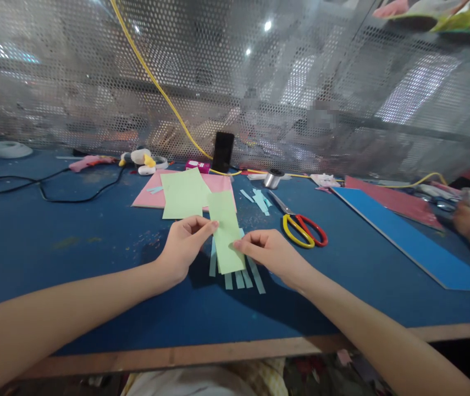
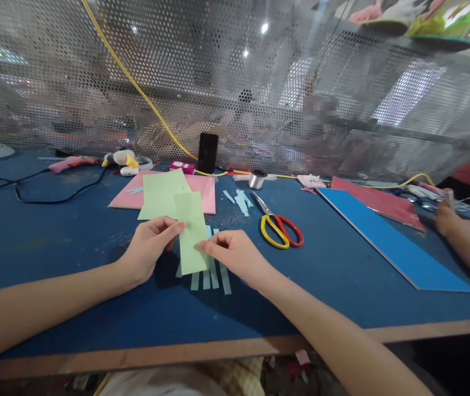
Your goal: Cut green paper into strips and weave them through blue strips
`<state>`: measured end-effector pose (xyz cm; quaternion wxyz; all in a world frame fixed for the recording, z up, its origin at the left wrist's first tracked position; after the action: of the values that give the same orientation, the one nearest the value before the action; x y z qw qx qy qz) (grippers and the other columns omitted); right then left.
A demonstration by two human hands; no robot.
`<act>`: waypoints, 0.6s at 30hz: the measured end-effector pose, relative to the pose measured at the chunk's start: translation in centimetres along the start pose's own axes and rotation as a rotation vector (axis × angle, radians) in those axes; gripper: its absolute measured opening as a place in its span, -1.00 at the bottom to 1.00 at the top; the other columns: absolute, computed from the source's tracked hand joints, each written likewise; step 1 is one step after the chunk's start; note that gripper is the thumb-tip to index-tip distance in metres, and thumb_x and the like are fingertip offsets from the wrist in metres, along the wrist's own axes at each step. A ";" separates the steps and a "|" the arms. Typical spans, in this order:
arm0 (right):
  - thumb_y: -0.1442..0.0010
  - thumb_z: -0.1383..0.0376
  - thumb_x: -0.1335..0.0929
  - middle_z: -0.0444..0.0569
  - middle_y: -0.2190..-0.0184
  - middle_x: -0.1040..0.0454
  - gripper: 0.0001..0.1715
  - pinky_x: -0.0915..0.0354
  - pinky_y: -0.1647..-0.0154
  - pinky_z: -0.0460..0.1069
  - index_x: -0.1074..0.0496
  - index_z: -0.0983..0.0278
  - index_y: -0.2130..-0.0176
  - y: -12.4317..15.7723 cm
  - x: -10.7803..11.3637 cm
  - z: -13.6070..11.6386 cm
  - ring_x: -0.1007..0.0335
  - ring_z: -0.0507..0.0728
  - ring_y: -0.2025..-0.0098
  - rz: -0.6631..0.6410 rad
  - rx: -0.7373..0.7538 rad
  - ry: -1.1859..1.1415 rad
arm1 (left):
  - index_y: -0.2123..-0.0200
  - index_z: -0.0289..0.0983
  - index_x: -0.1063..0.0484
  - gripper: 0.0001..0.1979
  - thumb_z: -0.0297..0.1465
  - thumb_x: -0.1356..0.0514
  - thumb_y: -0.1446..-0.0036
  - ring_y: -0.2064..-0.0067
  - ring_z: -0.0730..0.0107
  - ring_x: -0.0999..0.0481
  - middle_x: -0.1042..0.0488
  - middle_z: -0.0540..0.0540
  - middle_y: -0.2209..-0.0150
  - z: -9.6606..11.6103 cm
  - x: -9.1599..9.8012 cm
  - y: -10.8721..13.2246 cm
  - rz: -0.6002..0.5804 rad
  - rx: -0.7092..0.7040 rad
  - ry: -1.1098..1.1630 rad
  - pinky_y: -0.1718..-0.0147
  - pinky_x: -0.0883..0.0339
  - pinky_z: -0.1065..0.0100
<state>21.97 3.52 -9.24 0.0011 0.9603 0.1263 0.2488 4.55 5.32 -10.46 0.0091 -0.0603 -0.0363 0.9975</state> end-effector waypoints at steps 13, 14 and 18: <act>-0.10 0.03 -0.45 -0.16 0.56 -0.40 -0.61 -0.11 0.55 -0.11 -0.37 0.28 0.40 -0.1 -1.3 0.8 -0.21 -0.03 0.56 -0.109 -0.080 -0.098 | 0.50 -0.30 -0.45 -0.65 -0.14 -0.40 0.03 0.57 0.60 -0.20 -0.32 0.08 0.54 -0.7 0.6 -0.5 0.047 0.011 0.076 0.58 -0.11 0.47; -0.09 0.05 -0.46 -0.14 0.53 -0.44 -0.63 -0.13 0.56 -0.11 -0.37 0.29 0.39 0.0 -1.2 0.8 -0.23 -0.03 0.56 -0.100 -0.083 -0.100 | 0.50 -0.30 -0.45 -0.65 -0.14 -0.40 0.03 0.57 0.61 -0.20 -0.32 0.09 0.53 -0.7 0.7 -0.5 0.049 0.009 0.081 0.58 -0.11 0.48; -0.11 0.04 -0.45 -0.14 0.61 -0.40 -0.59 -0.10 0.64 -0.13 -0.35 0.29 0.49 0.2 -0.9 1.3 -0.18 -0.05 0.64 -0.065 -0.142 -0.124 | 0.47 -0.29 -0.42 -0.64 -0.12 -0.38 0.00 0.56 0.62 -0.21 -0.32 0.09 0.51 -1.0 0.7 -0.7 0.043 0.003 0.092 0.58 -0.12 0.48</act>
<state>21.90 3.21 -10.75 0.0849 0.9668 0.1394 0.1969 3.94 6.13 -11.50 -0.0106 -0.1070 -0.0330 0.9937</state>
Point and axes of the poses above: each hand's wrist, its own y-axis away from the middle knuckle, its own x-axis out of the back of the hand, z = x × y, the point moved 9 cm from there along -y, towards the middle knuckle
